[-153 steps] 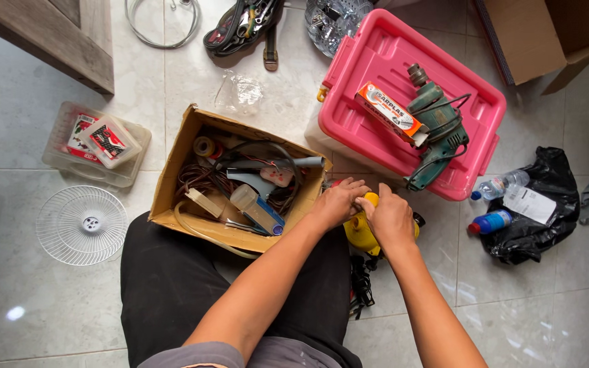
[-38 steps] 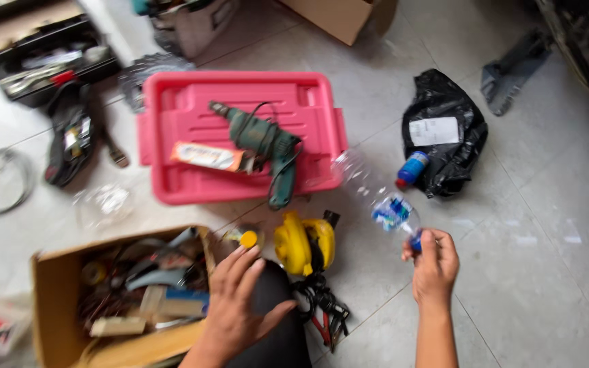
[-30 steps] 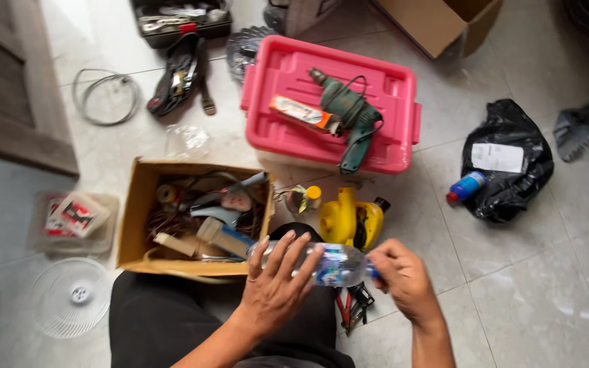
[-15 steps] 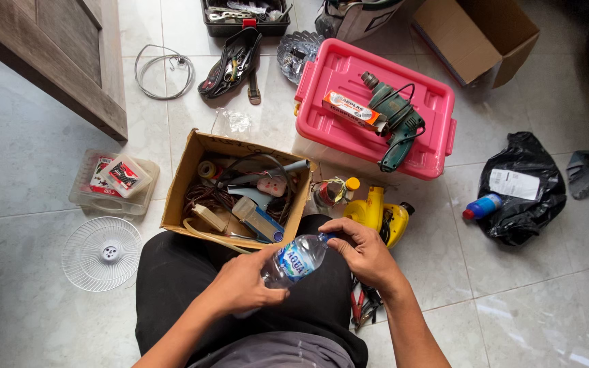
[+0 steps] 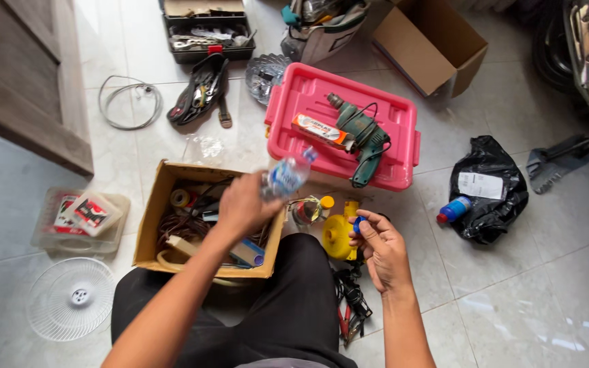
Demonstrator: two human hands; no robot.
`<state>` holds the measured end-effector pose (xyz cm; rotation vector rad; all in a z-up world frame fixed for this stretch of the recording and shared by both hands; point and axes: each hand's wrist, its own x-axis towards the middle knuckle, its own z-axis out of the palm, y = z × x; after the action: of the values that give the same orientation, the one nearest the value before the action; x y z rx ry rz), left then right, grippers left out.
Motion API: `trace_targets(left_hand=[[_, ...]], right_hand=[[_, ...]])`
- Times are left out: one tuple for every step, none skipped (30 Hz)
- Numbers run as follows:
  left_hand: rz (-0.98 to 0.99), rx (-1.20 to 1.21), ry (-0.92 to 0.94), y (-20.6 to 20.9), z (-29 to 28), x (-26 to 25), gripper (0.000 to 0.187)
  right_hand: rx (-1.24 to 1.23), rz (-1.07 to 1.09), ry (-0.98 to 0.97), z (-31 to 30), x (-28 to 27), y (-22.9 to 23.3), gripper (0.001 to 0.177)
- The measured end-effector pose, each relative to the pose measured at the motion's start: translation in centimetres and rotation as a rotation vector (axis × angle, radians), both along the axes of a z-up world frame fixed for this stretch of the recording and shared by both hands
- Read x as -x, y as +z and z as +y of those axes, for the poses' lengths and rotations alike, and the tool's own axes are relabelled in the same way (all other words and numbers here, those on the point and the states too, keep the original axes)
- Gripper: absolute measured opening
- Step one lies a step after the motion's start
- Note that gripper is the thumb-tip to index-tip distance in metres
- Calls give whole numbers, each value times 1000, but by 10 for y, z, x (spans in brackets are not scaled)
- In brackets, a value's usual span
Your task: The person sits on the floor and sorts through a cardboard box of miscellaneous items. They handle a water bottle, a rubber band, a plastic tube, and several drill bits, placing the drill bits into a pink toolbox. They also handle a plastic bag and a blue bottle.
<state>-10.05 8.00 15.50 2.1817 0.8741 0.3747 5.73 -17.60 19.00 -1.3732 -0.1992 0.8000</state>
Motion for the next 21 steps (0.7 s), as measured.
trace_targets(left_hand=[[115, -13, 22, 1, 15, -23, 69], [134, 39, 80, 3, 31, -44, 67], [152, 91, 138, 3, 44, -64, 67], [164, 77, 158, 2, 54, -83, 68], [176, 64, 178, 0, 64, -101, 69], [191, 53, 199, -4, 69, -115, 70], [202, 34, 203, -8, 73, -128, 72], [210, 14, 206, -12, 75, -139, 74], [219, -6, 209, -17, 76, -148, 76], [241, 1, 194, -22, 78, -154, 80], [263, 7, 179, -25, 80, -159, 84], [286, 13, 164, -28, 81, -161, 88], [266, 5, 148, -31, 81, -162, 91], [246, -3, 136, -32, 83, -160, 94], [225, -12, 124, -33, 83, -159, 97], [248, -9, 129, -32, 84, -158, 99], [271, -6, 135, -31, 86, -156, 101], [291, -2, 140, -29, 88, -155, 104], [297, 27, 148, -28, 91, -154, 104], [304, 61, 151, -27, 94, -152, 105], [312, 96, 155, -26, 93, -149, 106]], right_hand=[[-21, 43, -16, -4, -3, -2, 35], [-16, 39, -27, -6, -5, -5, 35], [-11, 34, -38, -8, -7, -7, 35], [-4, 34, -48, -10, -9, -11, 36], [12, 27, -50, -10, -11, -15, 35], [31, 24, -51, -9, -11, -20, 35], [50, 21, -52, -8, -12, -23, 35], [106, -12, -47, -6, -13, -27, 34], [163, -45, -41, -3, -13, -31, 34], [222, -77, -34, 0, -15, -33, 33], [222, -81, -33, 3, -18, -35, 33], [221, -84, -30, 5, -20, -37, 32], [221, -87, -28, 6, -21, -37, 32], [219, -77, -26, 8, -25, -38, 32], [216, -67, -23, 10, -28, -38, 32], [213, -58, -19, 13, -30, -39, 31], [205, -48, -17, 16, -31, -39, 32], [199, -40, -15, 19, -33, -40, 32], [193, -33, -13, 21, -34, -42, 33], [205, -36, -16, 21, -35, -43, 32], [217, -39, -20, 21, -35, -46, 32]])
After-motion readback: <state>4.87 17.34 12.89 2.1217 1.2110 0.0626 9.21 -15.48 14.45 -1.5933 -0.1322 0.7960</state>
